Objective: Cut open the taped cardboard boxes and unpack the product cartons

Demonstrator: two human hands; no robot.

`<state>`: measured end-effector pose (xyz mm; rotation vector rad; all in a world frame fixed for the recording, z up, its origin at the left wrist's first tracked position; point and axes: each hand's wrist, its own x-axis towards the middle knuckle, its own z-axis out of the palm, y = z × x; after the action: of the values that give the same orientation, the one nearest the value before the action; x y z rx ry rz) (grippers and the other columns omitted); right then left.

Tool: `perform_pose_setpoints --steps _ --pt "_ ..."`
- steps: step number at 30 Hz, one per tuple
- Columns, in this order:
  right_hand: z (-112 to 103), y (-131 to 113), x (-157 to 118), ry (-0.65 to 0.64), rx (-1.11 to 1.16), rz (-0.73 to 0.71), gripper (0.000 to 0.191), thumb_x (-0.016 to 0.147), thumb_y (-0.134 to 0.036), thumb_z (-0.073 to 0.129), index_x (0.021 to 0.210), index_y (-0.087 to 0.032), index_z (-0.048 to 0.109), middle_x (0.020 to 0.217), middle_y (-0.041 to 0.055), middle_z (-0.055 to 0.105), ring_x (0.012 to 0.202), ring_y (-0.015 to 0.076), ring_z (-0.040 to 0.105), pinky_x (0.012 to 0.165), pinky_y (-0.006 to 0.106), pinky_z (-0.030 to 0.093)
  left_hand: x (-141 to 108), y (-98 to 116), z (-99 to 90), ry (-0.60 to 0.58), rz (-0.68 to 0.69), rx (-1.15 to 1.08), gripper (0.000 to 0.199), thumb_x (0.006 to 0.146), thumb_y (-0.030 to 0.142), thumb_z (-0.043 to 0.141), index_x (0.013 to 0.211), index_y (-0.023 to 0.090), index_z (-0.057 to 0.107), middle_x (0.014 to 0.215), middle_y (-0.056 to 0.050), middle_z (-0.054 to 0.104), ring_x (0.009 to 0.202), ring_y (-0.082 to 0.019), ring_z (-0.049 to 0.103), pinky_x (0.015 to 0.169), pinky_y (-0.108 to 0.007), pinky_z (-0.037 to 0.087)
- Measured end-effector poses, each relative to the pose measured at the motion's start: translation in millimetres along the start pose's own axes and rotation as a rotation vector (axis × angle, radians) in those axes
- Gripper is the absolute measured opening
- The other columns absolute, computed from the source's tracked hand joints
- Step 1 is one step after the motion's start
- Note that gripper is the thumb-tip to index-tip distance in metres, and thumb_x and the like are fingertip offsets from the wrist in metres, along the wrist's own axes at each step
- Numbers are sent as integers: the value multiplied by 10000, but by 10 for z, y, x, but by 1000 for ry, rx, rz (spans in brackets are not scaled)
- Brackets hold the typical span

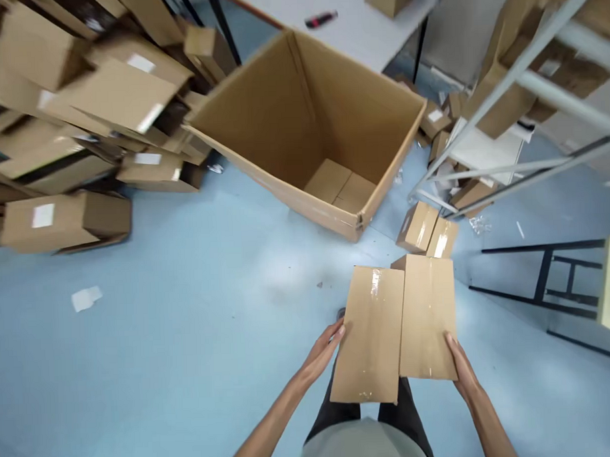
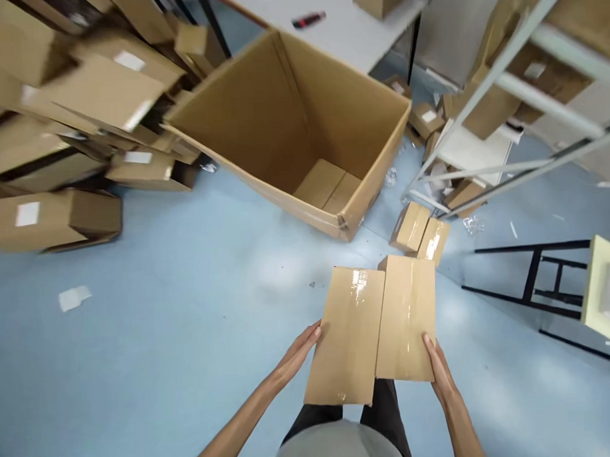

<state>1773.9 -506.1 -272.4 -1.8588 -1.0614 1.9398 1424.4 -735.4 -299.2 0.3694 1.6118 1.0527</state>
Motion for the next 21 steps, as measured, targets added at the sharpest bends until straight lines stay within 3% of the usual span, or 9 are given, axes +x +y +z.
perform_pose_setpoints --steps 4,7,10,13,16,18,21 --pt "219 -591 -844 16 53 -103 667 779 -1045 717 1097 -496 922 1374 28 869 1405 436 775 1193 627 666 -628 672 -305 -4 146 -86 928 1043 942 466 1651 280 693 1483 -138 717 1556 -375 571 1416 -535 353" --pt "414 -958 -1362 6 109 -232 760 800 -1060 670 1127 -424 929 1339 81 881 1434 451 757 1225 632 643 -943 1154 -570 39 288 -111 939 1030 965 462 1593 269 746 1323 -133 698 1436 -375 604 1380 -567 381" --pt "632 -1336 -1677 17 183 -353 771 840 -1021 690 1208 -381 913 1288 89 899 1510 428 707 1279 607 600 -1136 1619 -883 38 408 -159 931 1023 965 478 1550 260 780 1274 -137 665 1326 -375 621 1308 -590 449" --pt "903 -1732 -1752 61 264 -451 787 813 -999 750 1264 -369 892 1211 69 918 1525 416 697 1290 594 589 -1231 2050 -1202 36 504 -220 886 1048 925 481 1550 259 779 1376 -161 664 1367 -386 599 1270 -567 490" --pt "1287 -2078 -1647 13 316 -516 759 837 -940 791 1316 -357 872 1226 65 916 1529 406 696 1305 575 575 -1216 2415 -1546 92 601 -164 829 1071 878 506 1537 250 782 1571 -168 654 1519 -407 526 1334 -558 428" --pt "1643 -2267 -1533 -34 344 -544 718 862 -886 813 1333 -346 865 1244 70 912 1518 408 704 1302 577 577 -1145 2636 -1828 131 634 -143 815 1084 859 491 1531 242 780 1651 -150 641 1583 -407 499 1383 -553 376" --pt "2345 -2536 -1360 -78 385 -550 676 843 -846 854 1317 -364 869 1302 63 899 1487 413 727 1270 588 606 -991 2984 -2362 199 620 -131 822 1081 864 470 1524 246 780 1703 -119 630 1618 -410 503 1404 -539 366"
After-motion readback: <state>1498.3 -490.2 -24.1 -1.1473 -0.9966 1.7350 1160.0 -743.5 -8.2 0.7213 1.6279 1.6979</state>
